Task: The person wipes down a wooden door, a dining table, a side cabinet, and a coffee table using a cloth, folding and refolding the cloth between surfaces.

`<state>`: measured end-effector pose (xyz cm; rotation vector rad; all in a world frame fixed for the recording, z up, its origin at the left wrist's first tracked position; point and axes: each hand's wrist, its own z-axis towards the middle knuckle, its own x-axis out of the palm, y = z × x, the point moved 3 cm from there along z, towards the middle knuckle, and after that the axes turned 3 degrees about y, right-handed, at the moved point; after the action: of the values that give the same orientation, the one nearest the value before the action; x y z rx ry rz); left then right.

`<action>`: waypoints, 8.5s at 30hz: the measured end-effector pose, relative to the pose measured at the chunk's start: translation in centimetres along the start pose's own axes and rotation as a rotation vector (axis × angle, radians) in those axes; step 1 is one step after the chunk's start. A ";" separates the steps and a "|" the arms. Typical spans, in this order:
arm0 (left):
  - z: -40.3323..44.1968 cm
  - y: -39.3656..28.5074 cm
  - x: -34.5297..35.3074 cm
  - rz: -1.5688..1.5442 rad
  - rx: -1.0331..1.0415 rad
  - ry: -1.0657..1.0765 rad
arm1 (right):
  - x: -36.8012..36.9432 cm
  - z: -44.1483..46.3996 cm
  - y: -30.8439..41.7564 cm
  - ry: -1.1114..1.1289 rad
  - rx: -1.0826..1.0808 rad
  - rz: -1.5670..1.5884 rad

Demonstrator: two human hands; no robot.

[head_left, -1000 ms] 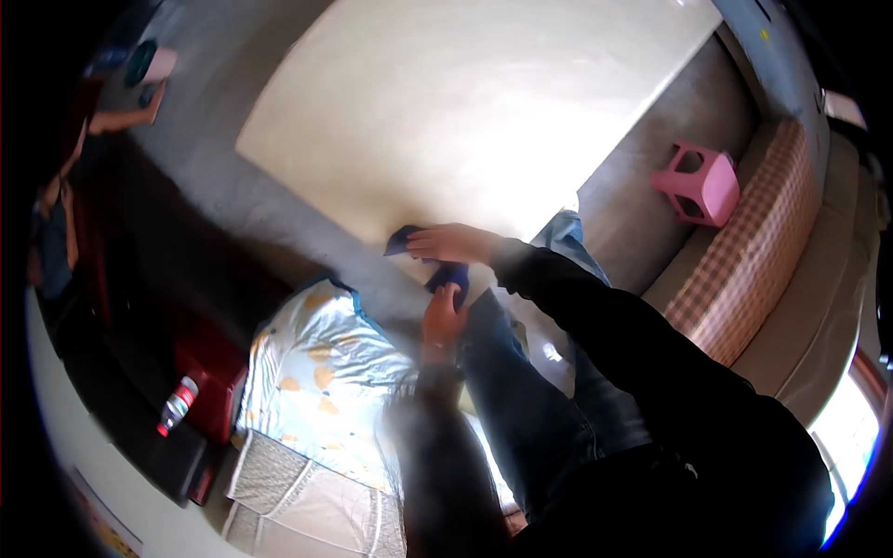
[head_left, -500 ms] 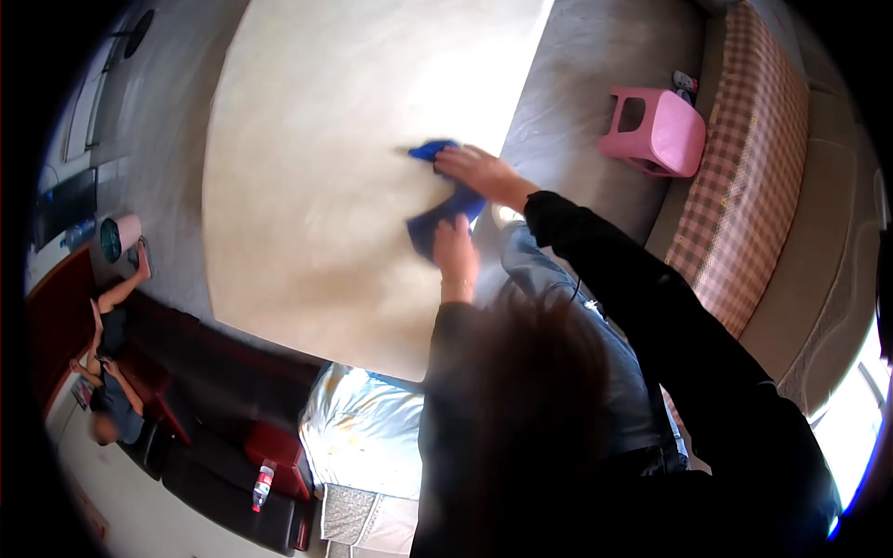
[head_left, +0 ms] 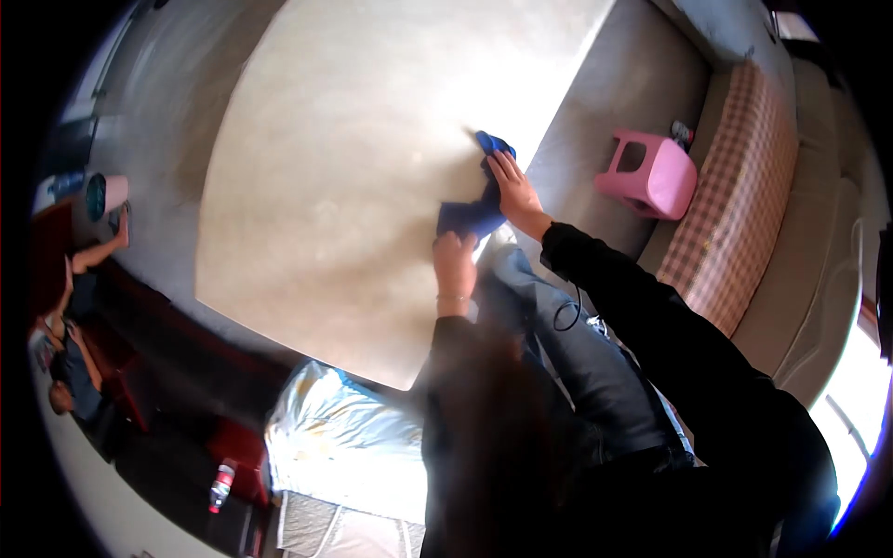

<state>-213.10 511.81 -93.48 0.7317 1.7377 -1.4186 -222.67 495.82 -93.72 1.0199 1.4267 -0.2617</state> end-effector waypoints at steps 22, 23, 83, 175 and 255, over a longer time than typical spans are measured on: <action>-31.1 9.1 -1.9 -0.132 -1.044 -0.274 | 19.0 -8.5 35.2 0.368 -1.220 -0.062; -30.3 8.4 -1.1 -0.194 -1.139 -0.300 | 18.9 -8.6 34.5 0.396 -1.227 -0.054; -19.6 2.2 0.9 -0.418 -0.992 -0.471 | 10.9 -2.6 20.7 0.407 -0.900 0.104; 7.8 -32.5 -25.1 -0.461 0.025 -0.142 | -46.0 -8.5 -3.7 0.589 -0.195 1.278; 130.5 -30.1 -47.8 -1.441 -0.645 -0.847 | -101.1 110.8 -55.4 0.153 -0.202 1.048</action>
<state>-185.42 379.53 -49.21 -1.5494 1.7164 -1.3856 -205.26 344.07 -46.39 1.4886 0.8579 0.7191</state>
